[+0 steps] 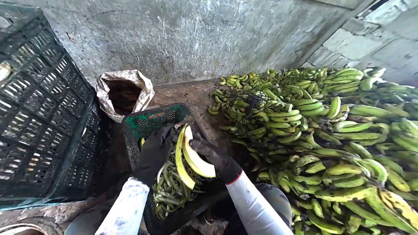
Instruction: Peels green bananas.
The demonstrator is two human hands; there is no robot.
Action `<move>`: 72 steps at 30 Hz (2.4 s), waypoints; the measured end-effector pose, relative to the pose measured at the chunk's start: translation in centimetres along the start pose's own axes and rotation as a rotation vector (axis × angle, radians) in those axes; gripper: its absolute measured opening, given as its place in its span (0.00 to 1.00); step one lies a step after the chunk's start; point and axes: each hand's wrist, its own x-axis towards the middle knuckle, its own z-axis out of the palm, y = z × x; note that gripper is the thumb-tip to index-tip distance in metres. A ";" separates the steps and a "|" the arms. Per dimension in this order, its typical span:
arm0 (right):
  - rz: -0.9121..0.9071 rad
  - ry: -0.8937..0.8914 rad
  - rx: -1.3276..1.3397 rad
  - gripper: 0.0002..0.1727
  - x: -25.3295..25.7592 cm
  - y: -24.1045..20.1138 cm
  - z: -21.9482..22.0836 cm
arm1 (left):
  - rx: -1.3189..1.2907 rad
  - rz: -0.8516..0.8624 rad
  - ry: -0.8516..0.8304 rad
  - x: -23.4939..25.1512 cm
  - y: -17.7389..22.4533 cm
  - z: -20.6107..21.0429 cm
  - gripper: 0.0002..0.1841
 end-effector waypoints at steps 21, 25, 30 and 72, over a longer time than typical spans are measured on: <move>-0.228 0.200 0.686 0.27 1.2 1.3 -2.3 | 0.127 0.203 -0.013 -2.6 1.5 2.3 0.35; -0.058 0.398 0.430 0.28 0.7 1.0 -2.2 | 0.154 0.159 -0.045 -2.6 1.8 2.9 0.31; -0.029 0.083 -0.197 0.28 -0.7 0.3 -0.9 | 0.015 -0.055 -0.064 -0.5 0.5 1.9 0.23; -0.059 0.222 0.717 0.31 -0.8 3.9 -6.7 | 0.238 0.482 -0.090 -5.0 2.1 5.5 0.34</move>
